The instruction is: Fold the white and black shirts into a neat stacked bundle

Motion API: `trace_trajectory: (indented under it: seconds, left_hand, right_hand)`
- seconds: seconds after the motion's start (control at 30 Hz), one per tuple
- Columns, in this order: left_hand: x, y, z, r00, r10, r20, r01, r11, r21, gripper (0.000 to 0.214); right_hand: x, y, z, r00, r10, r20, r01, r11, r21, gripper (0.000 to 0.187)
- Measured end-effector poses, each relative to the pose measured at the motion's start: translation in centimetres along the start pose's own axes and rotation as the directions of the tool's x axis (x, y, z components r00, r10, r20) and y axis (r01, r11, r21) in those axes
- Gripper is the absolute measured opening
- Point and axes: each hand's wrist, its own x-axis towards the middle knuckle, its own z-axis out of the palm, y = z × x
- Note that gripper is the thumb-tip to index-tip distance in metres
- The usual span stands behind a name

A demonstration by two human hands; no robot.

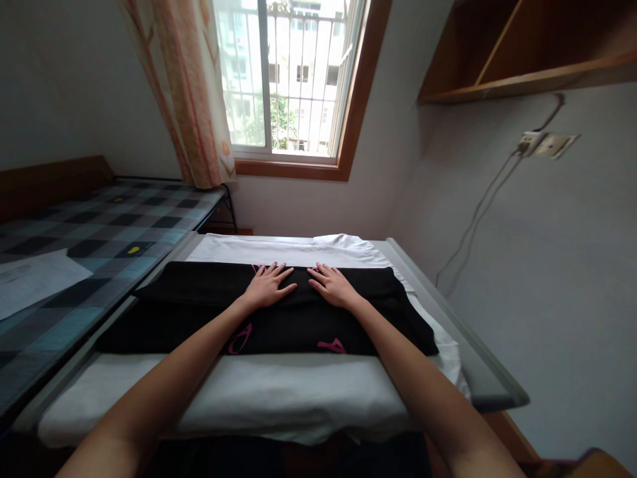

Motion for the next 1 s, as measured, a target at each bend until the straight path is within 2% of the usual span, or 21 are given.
trace_trajectory:
  seconds: [0.1, 0.2, 0.3, 0.4, 0.5, 0.57, 0.63, 0.7, 0.77, 0.87, 0.93, 1.0]
  left_hand:
    - [-0.1, -0.5, -0.2, 0.999, -0.039, 0.017, 0.039, 0.999, 0.006, 0.072]
    - [-0.7, -1.8, -0.3, 0.998, -0.053, 0.016, 0.053, 0.998, 0.026, 0.07]
    - [-1.8, -4.5, -0.8, 0.996, -0.088, 0.019, 0.087, 0.994, 0.062, 0.067]
    - [-3.5, -8.2, -1.7, 0.982, -0.19, 0.024, 0.186, 0.976, 0.112, 0.064]
    - [-5.7, -11.9, -3.0, 0.954, -0.3, 0.017, 0.294, 0.944, 0.148, 0.064]
    - [-7.2, -14.0, -3.7, 0.913, -0.407, 0.008, 0.402, 0.904, 0.145, 0.063]
    - [-8.5, -15.5, -4.3, 0.859, -0.512, -0.006, 0.509, 0.853, 0.118, 0.063]
    - [-9.6, -16.5, -4.6, 0.827, -0.559, -0.057, 0.561, 0.822, 0.097, 0.061]
    - [-10.2, -16.9, -4.8, 0.82, -0.559, -0.122, 0.569, 0.818, 0.081, 0.06]
    - [-10.6, -17.0, -5.0, 0.835, -0.503, -0.223, 0.529, 0.846, 0.073, 0.057]
    - [-10.6, -16.8, -5.0, 0.862, -0.424, -0.278, 0.454, 0.89, 0.05, 0.055]
    - [-10.5, -16.1, -5.0, 0.9, -0.307, -0.311, 0.319, 0.948, -0.013, 0.057]
  right_hand:
    - [-1.3, 1.8, -0.3, 0.999, 0.045, 0.01, -0.045, 0.999, -0.03, 0.062]
    - [-2.7, 3.2, -0.6, 0.996, 0.091, 0.016, -0.09, 0.994, -0.069, 0.063]
    - [-4.1, 4.5, -1.0, 0.988, 0.157, 0.007, -0.156, 0.982, -0.11, 0.063]
    - [-5.5, 6.1, -1.5, 0.972, 0.237, 0.003, -0.234, 0.963, -0.135, 0.062]
    - [-6.4, 7.8, -1.8, 0.952, 0.305, -0.001, -0.301, 0.941, -0.155, 0.061]
    - [-6.7, 8.6, -1.8, 0.936, 0.35, -0.027, -0.349, 0.923, -0.16, 0.061]
    - [-6.9, 8.9, -1.6, 0.926, 0.368, -0.09, -0.378, 0.912, -0.159, 0.06]
    - [-7.0, 8.8, -1.5, 0.922, 0.338, -0.188, -0.368, 0.917, -0.155, 0.057]
    - [-7.2, 8.5, -1.6, 0.91, 0.281, -0.306, -0.335, 0.932, -0.141, 0.05]
    - [-7.6, 8.2, -2.0, 0.858, 0.211, -0.468, -0.275, 0.959, -0.071, 0.04]
    - [-7.7, 8.4, -2.2, 0.821, 0.209, -0.532, -0.237, 0.971, 0.016, 0.036]
    - [-7.8, 8.7, -2.2, 0.798, 0.245, -0.551, -0.216, 0.969, 0.119, 0.035]
